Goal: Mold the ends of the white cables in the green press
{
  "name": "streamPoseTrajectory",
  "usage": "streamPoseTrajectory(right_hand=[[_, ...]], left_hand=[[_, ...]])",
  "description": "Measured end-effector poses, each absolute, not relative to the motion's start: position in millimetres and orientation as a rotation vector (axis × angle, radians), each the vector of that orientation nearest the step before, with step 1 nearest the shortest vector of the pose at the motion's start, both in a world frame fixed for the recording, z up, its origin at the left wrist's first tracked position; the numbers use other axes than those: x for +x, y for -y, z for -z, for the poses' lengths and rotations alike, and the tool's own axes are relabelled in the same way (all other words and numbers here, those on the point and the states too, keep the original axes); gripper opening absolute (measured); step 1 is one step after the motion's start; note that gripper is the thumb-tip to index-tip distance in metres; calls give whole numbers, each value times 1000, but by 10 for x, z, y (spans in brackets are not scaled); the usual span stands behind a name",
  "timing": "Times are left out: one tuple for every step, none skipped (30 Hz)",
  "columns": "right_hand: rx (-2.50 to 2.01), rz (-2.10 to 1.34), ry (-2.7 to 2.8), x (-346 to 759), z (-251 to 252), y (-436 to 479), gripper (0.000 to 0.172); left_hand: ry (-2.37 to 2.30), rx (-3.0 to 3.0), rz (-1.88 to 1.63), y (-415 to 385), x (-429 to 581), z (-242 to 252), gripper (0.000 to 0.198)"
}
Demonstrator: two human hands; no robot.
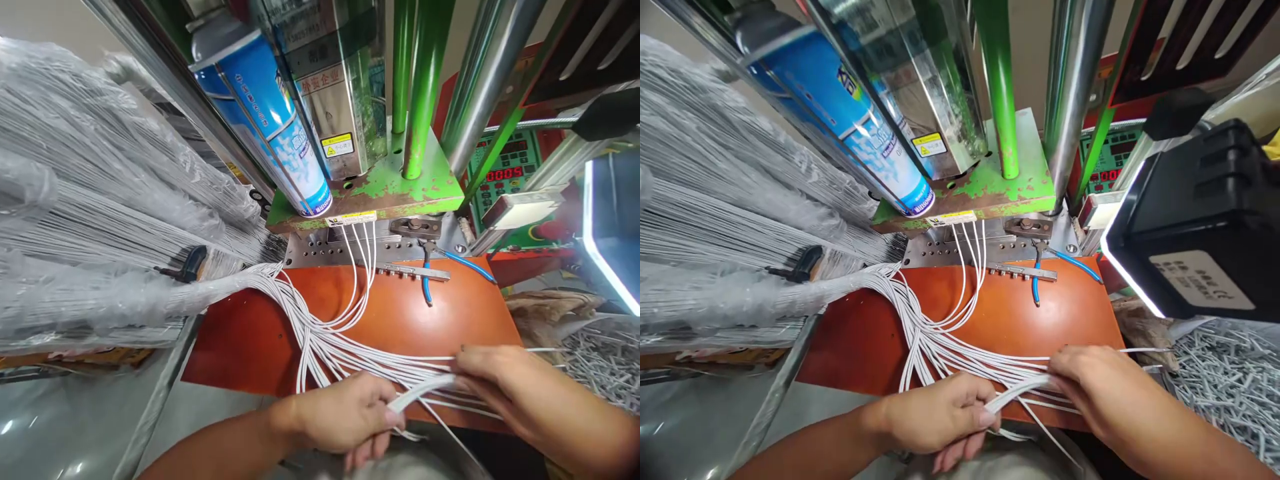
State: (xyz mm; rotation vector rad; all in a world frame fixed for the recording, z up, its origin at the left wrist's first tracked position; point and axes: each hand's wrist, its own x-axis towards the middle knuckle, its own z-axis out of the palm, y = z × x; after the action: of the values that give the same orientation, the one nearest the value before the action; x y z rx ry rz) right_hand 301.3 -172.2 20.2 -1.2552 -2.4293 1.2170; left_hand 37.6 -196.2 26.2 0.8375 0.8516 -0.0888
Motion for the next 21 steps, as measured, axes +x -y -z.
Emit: streamPoseTrajectory(right_hand=[[-1217, -1346, 2407, 2998, -232, 1653, 35], [-1181, -1482, 2352, 2978, -256, 1585, 36], [-1187, -1553, 2265, 2951, -272, 1521, 35], [-1242, -1529, 2159, 2922, -278, 1466, 35], [-1309, -1446, 2055, 2891, -274, 1419, 36], [-1362, -1332, 1967, 2860, -260, 1379, 39], [-1377, -1227, 1908, 2832, -237, 1344, 42], [-1351, -1154, 1879, 2810, -204, 1308, 43], [-1303, -1098, 1871, 2796, -163, 1264, 42], [-1274, -1016, 1870, 2791, -115, 1210, 40], [-1282, -889, 1874, 2795, -62, 1143, 38], [-1314, -731, 1887, 2807, -7, 1067, 36], [-1353, -569, 1916, 2824, 48, 987, 35], [-1388, -426, 1961, 2843, 98, 913, 34], [-1409, -319, 2015, 2862, 140, 856, 33], [-1413, -255, 2065, 2878, 172, 823, 31], [-1406, -216, 2100, 2891, 193, 821, 30], [-1399, -194, 2122, 2902, 204, 853, 29], [-1401, -185, 2136, 2912, 211, 916, 28], [-1410, -193, 2149, 2920, 216, 1006, 27], [-1427, -213, 2158, 2927, 224, 1113, 26]], left_hand=[[-809, 775, 28, 1950, 435, -225, 50], [-761, 740, -30, 1927, 503, -202, 56], [-725, 724, -80, 1889, 579, -193, 60], [-715, 719, -128, 1837, 657, -194, 60], [-722, 720, -170, 1771, 733, -201, 59], [-741, 727, -219, 1693, 801, -210, 58], [-764, 732, -276, 1605, 858, -216, 57], [-789, 733, -332, 1514, 898, -215, 58], [-819, 738, -392, 1422, 919, -206, 58], [-854, 747, -455, 1334, 919, -189, 59], [-891, 756, -510, 1255, 901, -165, 58], [-926, 766, -553, 1188, 866, -135, 57], [-952, 778, -580, 1136, 822, -103, 55], [-969, 790, -599, 1098, 774, -70, 53], [-982, 798, -606, 1076, 729, -38, 50], [-995, 803, -606, 1068, 692, -10, 49], [-1009, 811, -617, 1071, 665, 15, 48], [-1023, 825, -633, 1083, 649, 36, 48], [-1036, 842, -645, 1101, 644, 52, 50], [-1051, 865, -653, 1123, 647, 63, 51], [-1063, 894, -656, 1145, 655, 69, 52]])
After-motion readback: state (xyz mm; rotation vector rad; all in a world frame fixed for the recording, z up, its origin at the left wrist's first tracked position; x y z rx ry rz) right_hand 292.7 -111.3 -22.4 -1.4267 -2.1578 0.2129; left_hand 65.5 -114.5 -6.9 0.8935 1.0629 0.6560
